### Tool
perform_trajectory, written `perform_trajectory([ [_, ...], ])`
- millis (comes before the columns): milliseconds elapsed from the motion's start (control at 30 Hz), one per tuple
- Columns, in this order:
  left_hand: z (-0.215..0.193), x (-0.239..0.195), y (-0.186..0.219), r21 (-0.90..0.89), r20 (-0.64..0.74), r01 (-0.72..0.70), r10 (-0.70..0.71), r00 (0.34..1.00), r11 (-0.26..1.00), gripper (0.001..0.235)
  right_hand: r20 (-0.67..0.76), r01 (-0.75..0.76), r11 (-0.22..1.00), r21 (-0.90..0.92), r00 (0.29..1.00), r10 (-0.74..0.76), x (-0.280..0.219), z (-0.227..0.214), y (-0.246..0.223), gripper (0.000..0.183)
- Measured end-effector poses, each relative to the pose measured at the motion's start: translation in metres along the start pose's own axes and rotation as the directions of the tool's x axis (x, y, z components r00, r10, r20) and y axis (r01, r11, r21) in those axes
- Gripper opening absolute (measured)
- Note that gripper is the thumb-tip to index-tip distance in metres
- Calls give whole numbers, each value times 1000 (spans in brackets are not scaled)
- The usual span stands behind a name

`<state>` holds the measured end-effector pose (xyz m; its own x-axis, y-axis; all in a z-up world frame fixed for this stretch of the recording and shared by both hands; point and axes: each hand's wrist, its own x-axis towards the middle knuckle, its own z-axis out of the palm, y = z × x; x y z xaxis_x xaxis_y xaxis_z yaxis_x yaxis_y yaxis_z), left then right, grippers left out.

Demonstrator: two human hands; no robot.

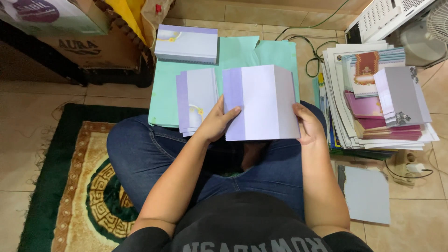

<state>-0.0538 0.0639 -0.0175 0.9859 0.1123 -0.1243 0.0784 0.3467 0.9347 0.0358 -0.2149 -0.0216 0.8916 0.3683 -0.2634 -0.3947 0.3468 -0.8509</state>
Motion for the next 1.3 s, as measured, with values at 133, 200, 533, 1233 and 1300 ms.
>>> perform_trajectory([
  [133, -21, 16, -17, 98, -8, -19, 19, 1000, 995, 66, -58, 60, 968, -245, 995, -76, 25, -36, 21, 17],
  [200, -20, 15, -19, 108, -16, -25, 27, 999, 994, 66, -94, 67, 961, -270, 991, -95, 14, -22, 9, 19],
  [533, -12, 8, -5, 57, -38, -60, 62, 997, 997, 58, 29, 88, 985, -149, 996, -84, 5, -9, 2, 16],
  [1233, 52, -4, 11, 880, -54, -148, 404, 913, 451, 104, -165, 47, 953, -299, 981, -100, 27, -93, 24, 27],
  [1300, 66, 11, -4, 948, 97, -250, 568, 818, 198, 73, -191, 55, 947, -316, 974, -121, 25, -84, 24, 28],
])
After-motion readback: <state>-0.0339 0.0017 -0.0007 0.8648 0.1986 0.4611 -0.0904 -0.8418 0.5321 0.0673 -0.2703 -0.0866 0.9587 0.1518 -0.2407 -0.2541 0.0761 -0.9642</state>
